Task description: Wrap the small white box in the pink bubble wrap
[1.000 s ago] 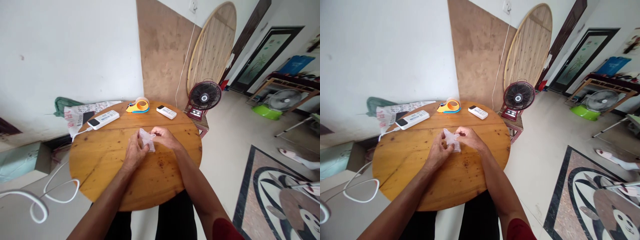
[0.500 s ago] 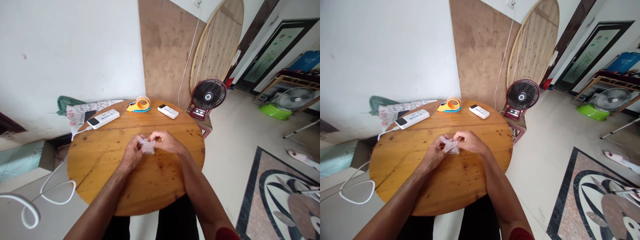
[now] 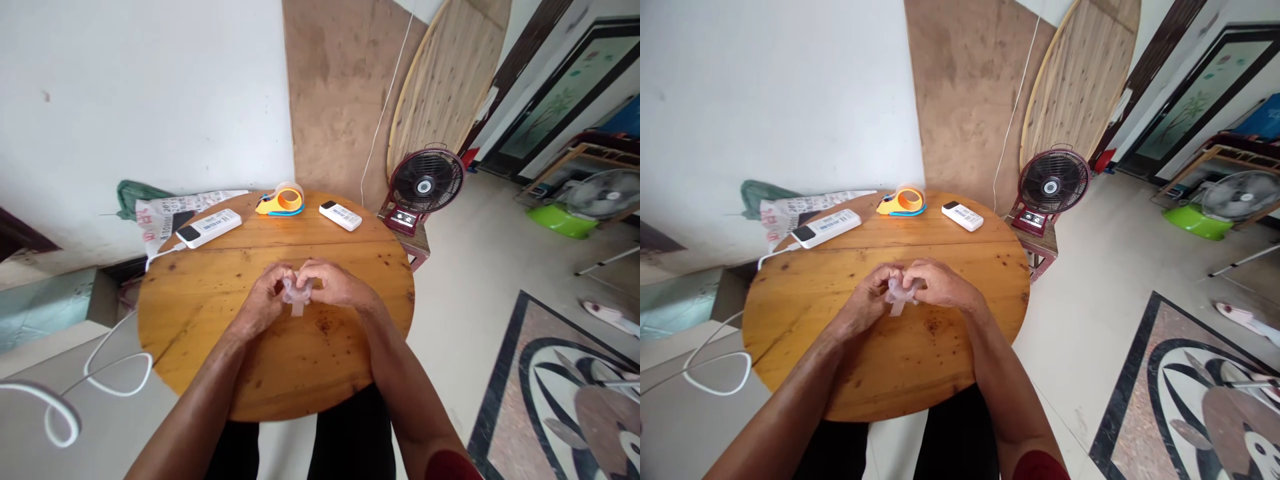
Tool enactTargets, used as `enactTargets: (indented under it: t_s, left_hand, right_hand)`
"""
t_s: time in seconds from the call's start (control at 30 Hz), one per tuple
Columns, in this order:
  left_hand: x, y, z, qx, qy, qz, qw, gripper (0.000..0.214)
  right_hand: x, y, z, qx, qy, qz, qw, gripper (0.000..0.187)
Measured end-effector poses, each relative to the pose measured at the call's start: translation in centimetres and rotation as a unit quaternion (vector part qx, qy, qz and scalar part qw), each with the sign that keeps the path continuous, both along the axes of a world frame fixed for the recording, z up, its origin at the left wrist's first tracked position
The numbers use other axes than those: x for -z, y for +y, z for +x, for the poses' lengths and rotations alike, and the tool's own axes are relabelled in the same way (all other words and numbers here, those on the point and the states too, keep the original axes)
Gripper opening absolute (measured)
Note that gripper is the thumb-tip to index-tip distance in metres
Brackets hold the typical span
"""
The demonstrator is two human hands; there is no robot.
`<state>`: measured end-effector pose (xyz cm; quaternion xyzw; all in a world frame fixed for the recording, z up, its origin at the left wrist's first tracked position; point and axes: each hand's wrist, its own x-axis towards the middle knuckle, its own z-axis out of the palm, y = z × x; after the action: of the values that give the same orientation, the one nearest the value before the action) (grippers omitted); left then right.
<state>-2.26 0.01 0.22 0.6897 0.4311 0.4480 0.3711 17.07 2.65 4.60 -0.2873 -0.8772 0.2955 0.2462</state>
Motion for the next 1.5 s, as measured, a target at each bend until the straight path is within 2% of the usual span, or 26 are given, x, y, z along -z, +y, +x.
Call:
enactTargets:
  t_s: [0.17,0.37,0.5,0.63,0.83,1.03,1.2,1.3,1.37,1.5]
  left_hand:
    - [-1.0,-0.4,-0.2,-0.004,0.006,-0.011,1.0,0.013]
    - [-1.4,-0.6,-0.9,0.054,-0.004,-0.063,0.997,0.018]
    - [-1.0,-0.7,-1.1,0.093,0.0,-0.088,0.992,0.021]
    - [-0.3,-0.4,-1.0,0.084,0.022,-0.087,0.992,0.03]
    - [0.2,-0.1,-0.3,0.076,-0.037,-0.093,0.992,0.033]
    - [-0.3,0.0,-0.2,0.033,-0.108,-0.124,0.986,0.034]
    - [-0.7,0.2,-0.5,-0.004,-0.11,-0.17,0.979,0.037]
    - [-0.3,0.4,-0.7,-0.01,-0.094,-0.188,0.978,0.044]
    - [0.0,0.5,-0.8,-0.023,-0.082,-0.181,0.98,0.047]
    - [-0.2,0.3,-1.0,-0.055,-0.07,-0.117,0.989,0.047]
  right_hand:
    - [0.0,-0.2,-0.2,-0.015,-0.017,0.028,0.999,0.008]
    - [0.1,-0.2,-0.2,-0.029,-0.016,0.03,0.999,0.009]
    - [0.2,-0.1,-0.1,-0.027,-0.014,0.024,0.999,0.011]
    - [0.4,0.1,0.0,-0.038,-0.007,0.022,0.999,0.011]
    - [0.6,0.3,0.1,-0.033,-0.001,0.022,0.999,0.013]
    - [-0.5,-0.4,0.2,0.027,0.016,-0.028,0.999,0.011]
    - [-0.6,-0.4,0.2,0.052,0.026,-0.095,0.994,0.043]
    - [-0.3,-0.3,-0.3,0.061,0.034,-0.12,0.99,0.051]
    - [0.1,-0.2,-0.7,0.077,0.037,-0.137,0.987,0.05]
    - [1.3,0.2,-1.4,0.119,0.068,-0.21,0.968,0.05]
